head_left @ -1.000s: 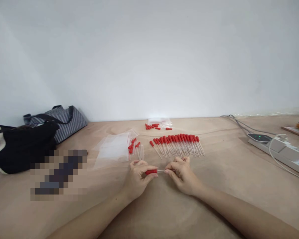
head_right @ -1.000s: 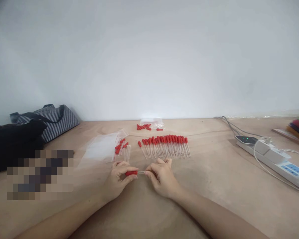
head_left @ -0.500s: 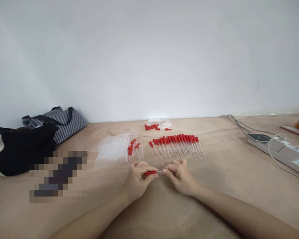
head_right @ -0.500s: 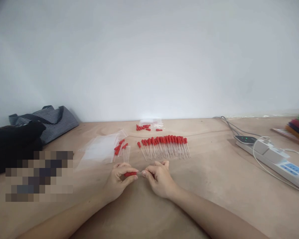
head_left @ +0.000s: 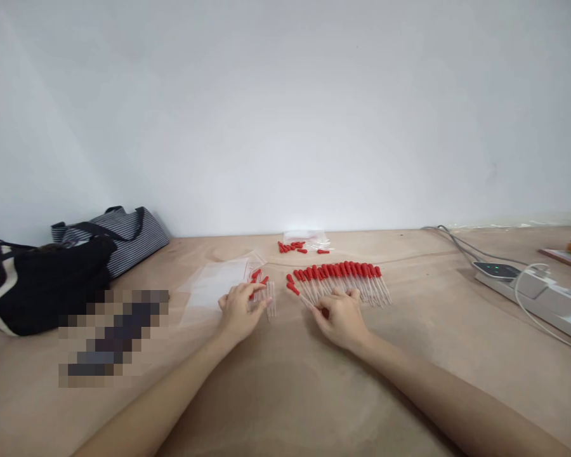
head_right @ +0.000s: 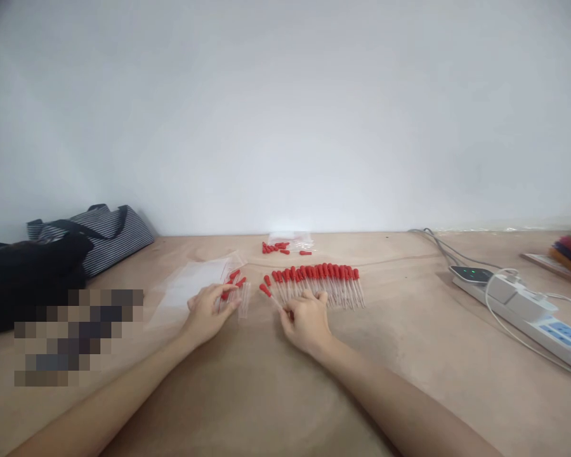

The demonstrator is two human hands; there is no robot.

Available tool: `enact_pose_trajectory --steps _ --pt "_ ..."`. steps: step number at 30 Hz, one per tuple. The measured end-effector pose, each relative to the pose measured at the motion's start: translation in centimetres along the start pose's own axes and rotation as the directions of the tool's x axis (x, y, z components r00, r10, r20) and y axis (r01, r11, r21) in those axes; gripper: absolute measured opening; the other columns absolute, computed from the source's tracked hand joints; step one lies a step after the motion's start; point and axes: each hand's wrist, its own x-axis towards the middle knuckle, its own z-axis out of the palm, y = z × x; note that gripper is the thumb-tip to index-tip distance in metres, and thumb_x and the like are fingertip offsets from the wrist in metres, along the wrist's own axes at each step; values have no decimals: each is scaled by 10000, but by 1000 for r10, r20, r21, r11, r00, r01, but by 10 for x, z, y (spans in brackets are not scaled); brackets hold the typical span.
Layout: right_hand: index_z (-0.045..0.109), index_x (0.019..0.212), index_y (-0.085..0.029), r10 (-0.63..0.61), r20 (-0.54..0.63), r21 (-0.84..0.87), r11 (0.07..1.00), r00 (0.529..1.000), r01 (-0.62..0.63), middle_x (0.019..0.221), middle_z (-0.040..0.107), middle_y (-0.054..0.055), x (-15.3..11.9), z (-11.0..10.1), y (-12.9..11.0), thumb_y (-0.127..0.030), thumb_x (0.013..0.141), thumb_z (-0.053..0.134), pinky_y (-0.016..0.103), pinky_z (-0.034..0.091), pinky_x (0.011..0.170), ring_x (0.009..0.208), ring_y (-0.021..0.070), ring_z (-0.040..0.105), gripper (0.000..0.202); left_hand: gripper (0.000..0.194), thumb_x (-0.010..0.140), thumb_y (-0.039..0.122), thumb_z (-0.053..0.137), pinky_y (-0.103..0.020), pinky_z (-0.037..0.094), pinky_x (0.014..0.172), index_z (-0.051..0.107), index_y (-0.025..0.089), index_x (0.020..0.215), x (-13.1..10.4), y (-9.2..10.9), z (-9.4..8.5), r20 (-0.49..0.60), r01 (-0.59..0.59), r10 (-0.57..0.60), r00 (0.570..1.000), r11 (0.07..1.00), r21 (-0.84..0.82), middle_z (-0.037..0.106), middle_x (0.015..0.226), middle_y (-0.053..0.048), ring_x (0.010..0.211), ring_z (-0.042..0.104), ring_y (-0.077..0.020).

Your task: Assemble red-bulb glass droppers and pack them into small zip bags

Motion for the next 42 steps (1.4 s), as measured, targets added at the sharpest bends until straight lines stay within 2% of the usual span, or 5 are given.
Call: enact_pose_trajectory --steps 9,22,27,36,42 --pt "623 689 -168 252 38 -215 947 967 -239 717 650 80 46 30 -9 -253 751 459 354 191 734 816 215 516 195 267 704 474 541 -401 306 758 678 244 704 57 -19 -1 16 139 -146 989 969 205 634 889 -69 956 500 -307" --pt "632 752 -180 205 101 -115 974 974 -193 835 649 98 54 33 -49 -379 764 460 391 224 766 872 244 517 263 212 671 318 549 -431 325 741 645 208 517 72 -3 6 66 126 -143 987 968 215 651 686 -87 907 531 -338" --pt "657 813 -149 294 198 -152 952 935 -267 860 652 143 68 44 -71 -349 740 481 410 215 812 914 268 532 277 200 719 313 503 -403 361 756 653 182 739 55 -5 -9 -1 111 -112 994 983 146 658 871 -90 943 535 -312" --pt "637 829 -125 326 172 -124 943 930 -307 863 650 149 76 45 -69 -285 782 425 414 223 797 904 271 535 270 124 779 276 464 -241 428 576 540 180 756 -9 -5 -14 -1 -78 79 997 985 -154 620 720 -7 629 566 -148" --pt "581 824 -174 114 8 70 991 993 -115 837 644 57 41 12 -20 -251 833 375 350 222 760 828 185 526 219 209 803 165 430 -318 421 724 568 185 959 -32 11 0 37 -430 445 895 881 -198 591 823 -56 794 531 -187"
